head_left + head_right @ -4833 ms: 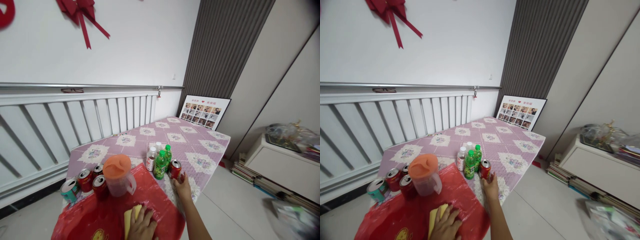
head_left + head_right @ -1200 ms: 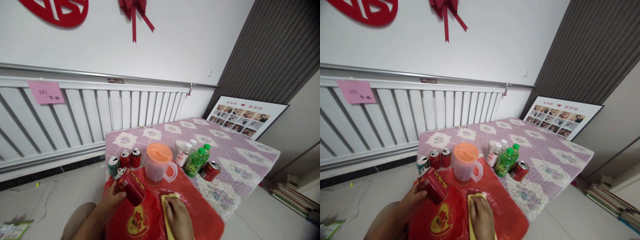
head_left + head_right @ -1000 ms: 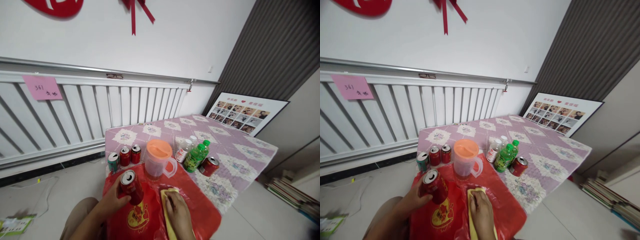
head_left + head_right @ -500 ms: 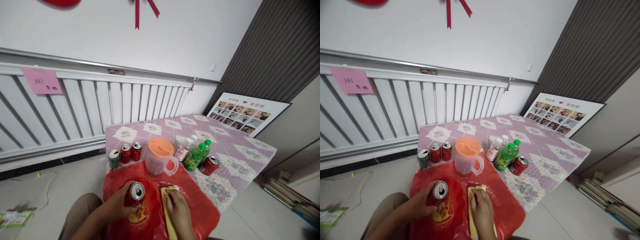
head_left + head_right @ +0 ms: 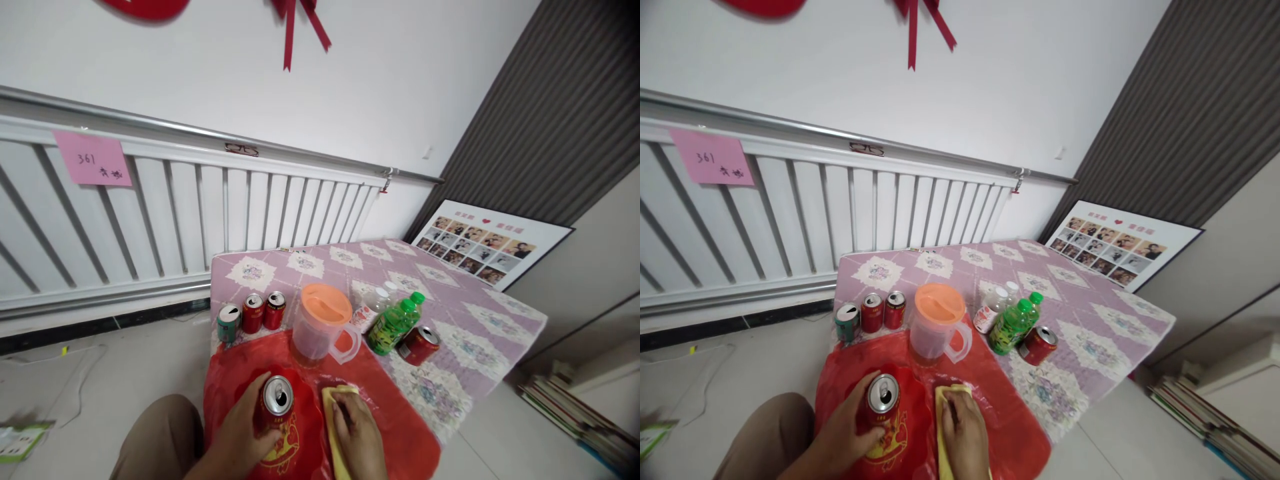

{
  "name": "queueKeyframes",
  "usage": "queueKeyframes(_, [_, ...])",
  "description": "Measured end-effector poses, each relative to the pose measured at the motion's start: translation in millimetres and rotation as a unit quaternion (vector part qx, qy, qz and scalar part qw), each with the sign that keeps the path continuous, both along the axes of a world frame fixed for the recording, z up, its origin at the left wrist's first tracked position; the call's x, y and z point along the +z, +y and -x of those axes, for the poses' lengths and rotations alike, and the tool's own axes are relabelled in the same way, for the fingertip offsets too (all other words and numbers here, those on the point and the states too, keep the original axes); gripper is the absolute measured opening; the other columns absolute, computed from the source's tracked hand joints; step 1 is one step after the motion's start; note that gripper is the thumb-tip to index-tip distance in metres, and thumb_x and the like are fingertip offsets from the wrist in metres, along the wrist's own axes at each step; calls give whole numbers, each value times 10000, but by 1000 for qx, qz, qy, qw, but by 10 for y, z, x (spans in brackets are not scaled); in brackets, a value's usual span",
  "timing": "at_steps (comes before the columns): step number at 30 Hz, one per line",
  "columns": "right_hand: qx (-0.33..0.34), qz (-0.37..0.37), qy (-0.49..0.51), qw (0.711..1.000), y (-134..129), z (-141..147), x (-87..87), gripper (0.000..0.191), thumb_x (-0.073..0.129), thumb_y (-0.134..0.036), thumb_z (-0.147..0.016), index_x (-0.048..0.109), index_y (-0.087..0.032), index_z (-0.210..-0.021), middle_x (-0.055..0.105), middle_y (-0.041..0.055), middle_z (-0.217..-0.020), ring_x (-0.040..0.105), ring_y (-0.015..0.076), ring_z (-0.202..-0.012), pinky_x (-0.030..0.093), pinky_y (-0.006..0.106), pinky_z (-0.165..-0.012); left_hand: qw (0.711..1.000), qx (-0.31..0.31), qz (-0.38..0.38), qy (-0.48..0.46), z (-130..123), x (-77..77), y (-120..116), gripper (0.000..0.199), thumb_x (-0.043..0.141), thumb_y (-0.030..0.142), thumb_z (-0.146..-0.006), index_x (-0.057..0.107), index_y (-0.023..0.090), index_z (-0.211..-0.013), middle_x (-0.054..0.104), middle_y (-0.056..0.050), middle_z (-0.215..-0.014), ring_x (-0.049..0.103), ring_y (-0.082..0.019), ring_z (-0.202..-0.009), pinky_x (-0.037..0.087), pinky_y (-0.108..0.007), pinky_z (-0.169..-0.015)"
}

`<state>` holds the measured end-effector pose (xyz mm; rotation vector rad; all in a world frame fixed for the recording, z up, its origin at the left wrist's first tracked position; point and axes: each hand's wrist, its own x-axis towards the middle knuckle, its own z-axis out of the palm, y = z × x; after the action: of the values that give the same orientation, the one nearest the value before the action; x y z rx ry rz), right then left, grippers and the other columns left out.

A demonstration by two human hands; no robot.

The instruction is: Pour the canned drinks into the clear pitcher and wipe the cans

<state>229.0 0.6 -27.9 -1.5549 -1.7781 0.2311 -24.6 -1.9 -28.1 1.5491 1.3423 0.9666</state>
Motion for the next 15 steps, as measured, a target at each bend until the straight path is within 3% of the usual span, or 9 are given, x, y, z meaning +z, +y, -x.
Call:
queueKeyframes(4, [-25, 42, 106, 993, 43, -127, 82, 254, 519, -397, -854, 692, -216, -894, 737, 83, -931, 690, 224, -865, 562, 327, -774, 1000, 1, -17, 11, -6, -91, 16, 770, 698, 178, -618, 439, 207, -1343, 528, -122, -1390, 475, -324, -1292, 335, -497, -1127])
queueKeyframes(7, [-116, 57, 236, 963, 150, -268, 255, 388, 594, -477, -789, 668, -191, -1040, 707, 110, -1093, 657, 257, -1000, 532, 351, -856, 1000, -1, -17, 16, 1, -132, 27, 768, 691, 181, -617, 438, 212, -1341, 533, -116, -1386, 483, -319, -1287, 345, -482, -1125])
queueKeyframes(9, [-139, 53, 311, 939, 272, -316, 408, 467, 636, -503, -755, 645, -190, -1101, 662, 115, -1198, 602, 269, -1107, 497, 357, -910, 1000, -2, -10, 18, -3, -134, 28, 775, 697, 183, -608, 441, 220, -1339, 524, -112, -1396, 474, -315, -1296, 345, -471, -1128])
queueKeyframes(12, [-103, 53, 383, 916, 494, -267, 602, 475, 653, -510, -762, 626, -241, -1153, 654, 75, -1223, 593, 246, -1117, 490, 338, -897, 1000, 0, -15, 23, -22, -120, 22, 768, 676, 162, -608, 439, 216, -1337, 521, -113, -1399, 474, -304, -1298, 351, -470, -1123])
queueKeyframes(15, [-63, 46, 417, 905, 694, -131, 666, 431, 661, -542, -748, 689, -224, -1038, 728, 66, -1044, 653, 239, -969, 512, 337, -823, 999, 3, -26, 46, -45, -109, 14, 757, 634, 131, -616, 422, 178, -1341, 512, -138, -1404, 483, -295, -1291, 350, -481, -1119])
